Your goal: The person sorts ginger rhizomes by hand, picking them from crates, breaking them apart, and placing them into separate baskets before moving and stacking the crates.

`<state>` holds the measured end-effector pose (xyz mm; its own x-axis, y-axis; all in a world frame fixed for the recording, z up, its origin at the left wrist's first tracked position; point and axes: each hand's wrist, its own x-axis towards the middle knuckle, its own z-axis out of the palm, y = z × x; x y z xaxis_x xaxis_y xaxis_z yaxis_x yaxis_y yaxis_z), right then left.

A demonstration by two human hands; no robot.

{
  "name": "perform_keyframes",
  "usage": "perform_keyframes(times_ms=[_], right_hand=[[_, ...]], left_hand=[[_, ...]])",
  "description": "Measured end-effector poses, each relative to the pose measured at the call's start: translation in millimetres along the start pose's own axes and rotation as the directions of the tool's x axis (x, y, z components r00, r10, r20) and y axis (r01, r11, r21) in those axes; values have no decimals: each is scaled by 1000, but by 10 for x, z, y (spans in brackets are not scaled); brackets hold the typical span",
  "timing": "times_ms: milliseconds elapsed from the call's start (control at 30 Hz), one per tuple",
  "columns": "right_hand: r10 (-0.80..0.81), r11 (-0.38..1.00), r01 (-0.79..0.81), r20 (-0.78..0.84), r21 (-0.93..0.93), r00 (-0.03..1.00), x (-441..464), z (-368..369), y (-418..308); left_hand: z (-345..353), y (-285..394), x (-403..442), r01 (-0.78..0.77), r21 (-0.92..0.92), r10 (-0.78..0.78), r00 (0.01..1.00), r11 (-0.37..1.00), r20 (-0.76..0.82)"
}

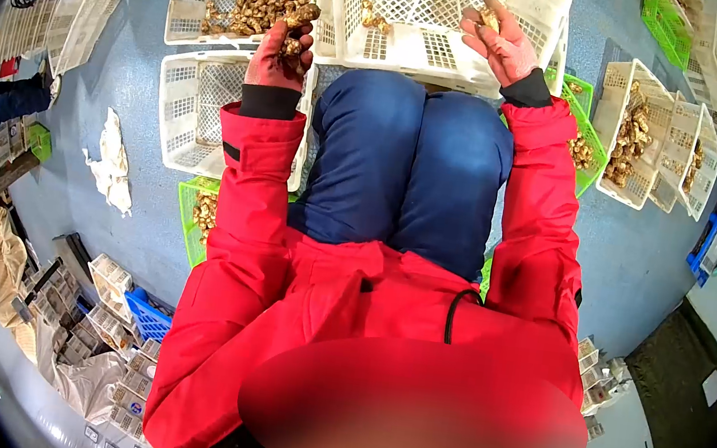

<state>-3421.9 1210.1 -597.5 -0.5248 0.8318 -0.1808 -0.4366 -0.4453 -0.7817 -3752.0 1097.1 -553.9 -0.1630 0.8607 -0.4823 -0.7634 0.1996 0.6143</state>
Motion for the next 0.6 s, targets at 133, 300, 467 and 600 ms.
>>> perform_keyframes(times_ms=[133,300,467,600], right_hand=[[3,1000,-3,-19,-2,1000,-51,103,-66],[6,996,-10,-43,-93,999,-173,95,-171],[-57,979,1,-274,-204,960,-819,-264,-476],[-98,982,43,-303,-183,948,-898,-67,-550]], left_hand=[[31,9,-22,1,29,-1,1000,1000,-6],[-18,12,9,15,14,-14,1000,1000,-10],[-42,-25,9,-7,-2,7,1000,1000,23],[39,-23,-25,18,-3,-17,994,1000,105]])
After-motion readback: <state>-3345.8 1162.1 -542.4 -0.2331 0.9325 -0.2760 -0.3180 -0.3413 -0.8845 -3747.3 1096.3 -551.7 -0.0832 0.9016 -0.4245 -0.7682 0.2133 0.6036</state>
